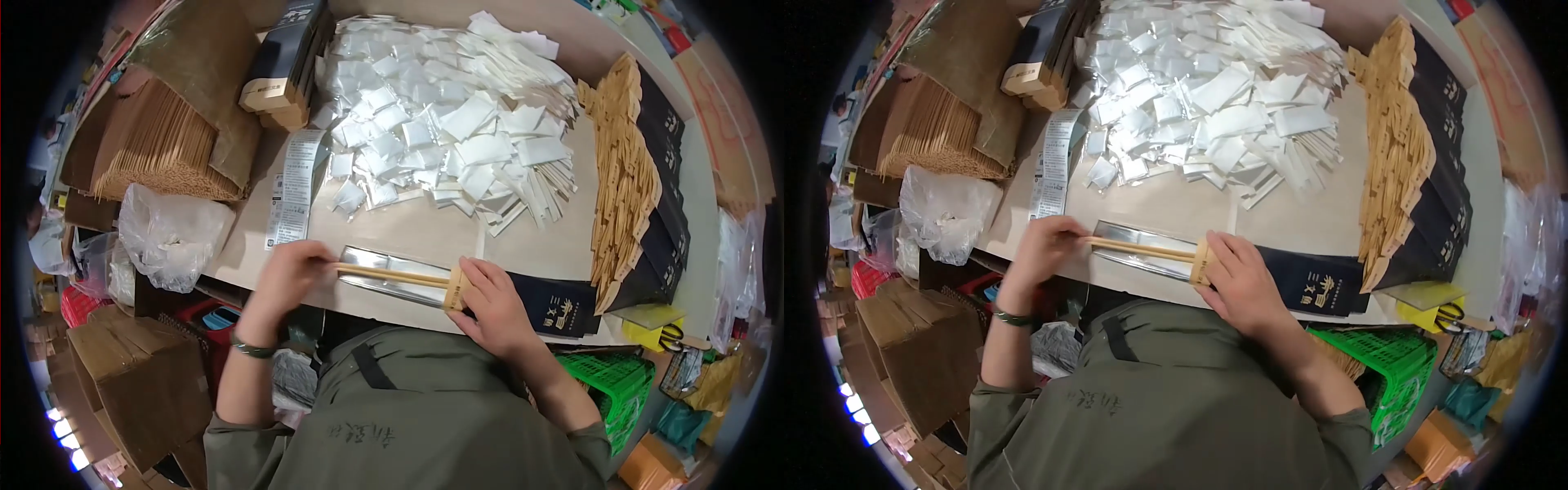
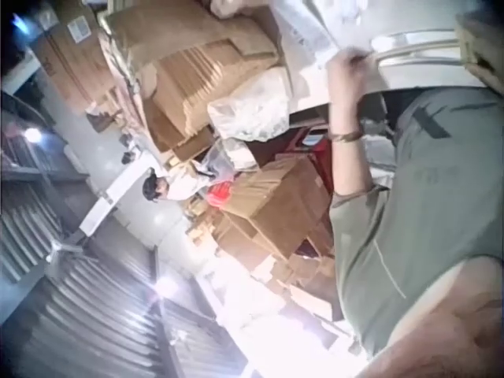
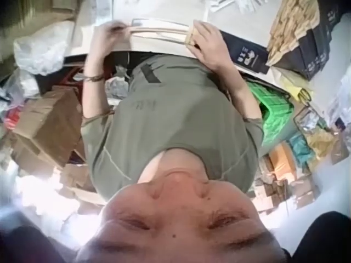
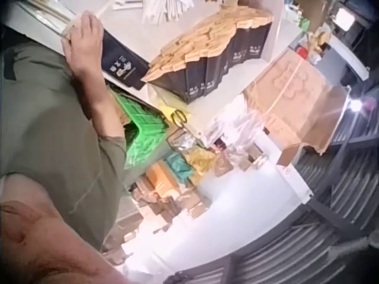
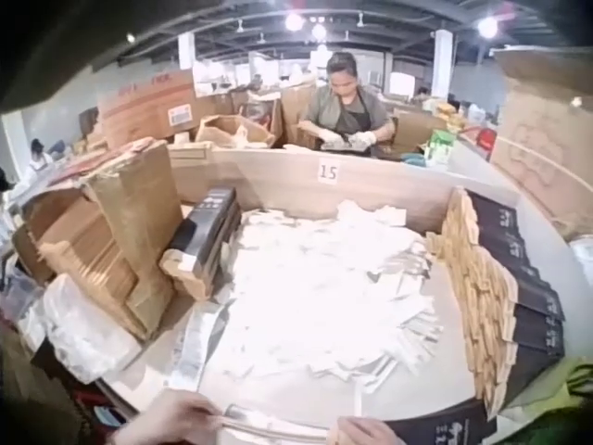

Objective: Sorting small white packets and matching them with printed labels before placing them into paper packaging.

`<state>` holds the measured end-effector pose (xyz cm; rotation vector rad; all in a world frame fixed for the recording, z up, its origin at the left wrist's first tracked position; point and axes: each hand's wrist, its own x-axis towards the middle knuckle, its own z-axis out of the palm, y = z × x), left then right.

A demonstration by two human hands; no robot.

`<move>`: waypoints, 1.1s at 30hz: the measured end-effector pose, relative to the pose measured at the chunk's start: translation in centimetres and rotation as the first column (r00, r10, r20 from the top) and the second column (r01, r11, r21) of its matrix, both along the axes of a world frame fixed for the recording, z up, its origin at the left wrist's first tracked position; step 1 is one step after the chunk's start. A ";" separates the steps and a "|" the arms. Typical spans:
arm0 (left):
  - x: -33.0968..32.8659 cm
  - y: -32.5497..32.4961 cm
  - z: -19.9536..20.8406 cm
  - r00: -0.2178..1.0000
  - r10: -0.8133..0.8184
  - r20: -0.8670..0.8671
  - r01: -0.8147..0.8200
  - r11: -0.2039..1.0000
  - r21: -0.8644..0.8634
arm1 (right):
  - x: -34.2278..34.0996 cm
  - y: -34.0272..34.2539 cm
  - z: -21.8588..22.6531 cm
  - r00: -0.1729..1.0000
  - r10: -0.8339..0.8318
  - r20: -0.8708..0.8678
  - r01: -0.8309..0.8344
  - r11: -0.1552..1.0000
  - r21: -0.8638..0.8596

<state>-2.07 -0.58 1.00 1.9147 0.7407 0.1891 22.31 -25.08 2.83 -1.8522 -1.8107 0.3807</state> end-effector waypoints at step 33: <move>3.7 -8.0 1.7 0.991 -0.003 -0.132 0.032 0.976 0.216 | 23.1 -13.7 10.0 0.574 -0.600 0.558 0.814 0.494 -0.306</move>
